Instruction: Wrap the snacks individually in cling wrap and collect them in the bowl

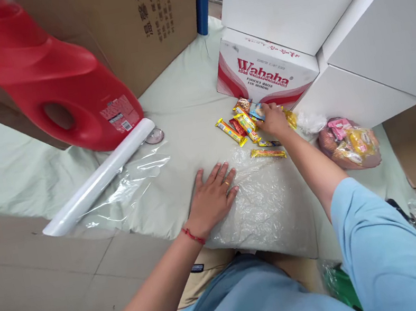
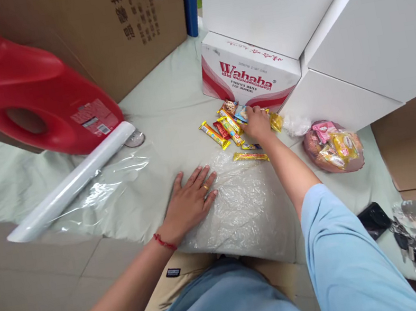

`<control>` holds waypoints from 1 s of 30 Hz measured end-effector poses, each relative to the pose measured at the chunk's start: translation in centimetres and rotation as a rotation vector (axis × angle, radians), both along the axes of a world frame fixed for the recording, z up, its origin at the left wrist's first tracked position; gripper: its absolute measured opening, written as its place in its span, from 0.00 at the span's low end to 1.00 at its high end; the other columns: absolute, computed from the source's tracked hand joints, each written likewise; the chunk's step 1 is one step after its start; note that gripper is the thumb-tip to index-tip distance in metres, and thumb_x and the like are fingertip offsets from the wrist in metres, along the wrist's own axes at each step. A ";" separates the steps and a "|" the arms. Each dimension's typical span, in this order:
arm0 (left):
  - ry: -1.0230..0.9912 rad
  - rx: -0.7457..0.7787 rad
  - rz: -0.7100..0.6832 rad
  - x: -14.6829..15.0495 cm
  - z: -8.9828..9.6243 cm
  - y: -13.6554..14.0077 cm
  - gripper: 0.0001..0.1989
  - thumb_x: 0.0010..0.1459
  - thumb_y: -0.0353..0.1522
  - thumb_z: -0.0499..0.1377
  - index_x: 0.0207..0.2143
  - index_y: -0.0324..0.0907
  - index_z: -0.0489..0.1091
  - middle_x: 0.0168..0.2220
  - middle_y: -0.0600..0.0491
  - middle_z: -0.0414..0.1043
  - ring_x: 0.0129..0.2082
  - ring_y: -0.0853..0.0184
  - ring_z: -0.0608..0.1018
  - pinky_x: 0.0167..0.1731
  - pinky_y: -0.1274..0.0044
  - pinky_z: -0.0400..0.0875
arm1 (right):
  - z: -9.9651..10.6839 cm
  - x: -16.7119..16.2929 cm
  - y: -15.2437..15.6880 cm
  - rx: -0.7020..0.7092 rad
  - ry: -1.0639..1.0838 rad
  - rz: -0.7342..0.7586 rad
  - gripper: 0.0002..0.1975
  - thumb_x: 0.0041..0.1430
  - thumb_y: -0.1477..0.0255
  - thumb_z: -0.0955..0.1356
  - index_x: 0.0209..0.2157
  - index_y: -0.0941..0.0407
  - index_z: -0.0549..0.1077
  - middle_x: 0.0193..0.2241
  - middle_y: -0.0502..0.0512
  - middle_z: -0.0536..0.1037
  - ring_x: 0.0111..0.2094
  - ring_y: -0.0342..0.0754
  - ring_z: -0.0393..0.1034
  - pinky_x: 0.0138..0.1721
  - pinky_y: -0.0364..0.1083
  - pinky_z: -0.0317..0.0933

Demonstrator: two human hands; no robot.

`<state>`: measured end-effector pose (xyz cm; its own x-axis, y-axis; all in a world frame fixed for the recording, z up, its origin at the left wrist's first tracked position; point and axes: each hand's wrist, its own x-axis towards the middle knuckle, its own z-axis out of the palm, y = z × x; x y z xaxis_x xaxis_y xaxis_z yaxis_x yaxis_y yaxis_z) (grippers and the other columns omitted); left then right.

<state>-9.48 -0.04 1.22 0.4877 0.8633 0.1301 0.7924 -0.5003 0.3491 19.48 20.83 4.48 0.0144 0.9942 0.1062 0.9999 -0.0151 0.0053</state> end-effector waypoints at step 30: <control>0.003 0.008 0.019 0.0 -0.4 -0.1 0.27 0.76 0.44 0.46 0.71 0.49 0.65 0.75 0.50 0.58 0.75 0.56 0.61 0.74 0.49 0.45 | -0.1 -0.8 -1.9 0.039 -0.114 -0.107 0.21 0.69 0.77 0.58 0.55 0.66 0.76 0.55 0.79 0.76 0.59 0.69 0.63 0.54 0.61 0.59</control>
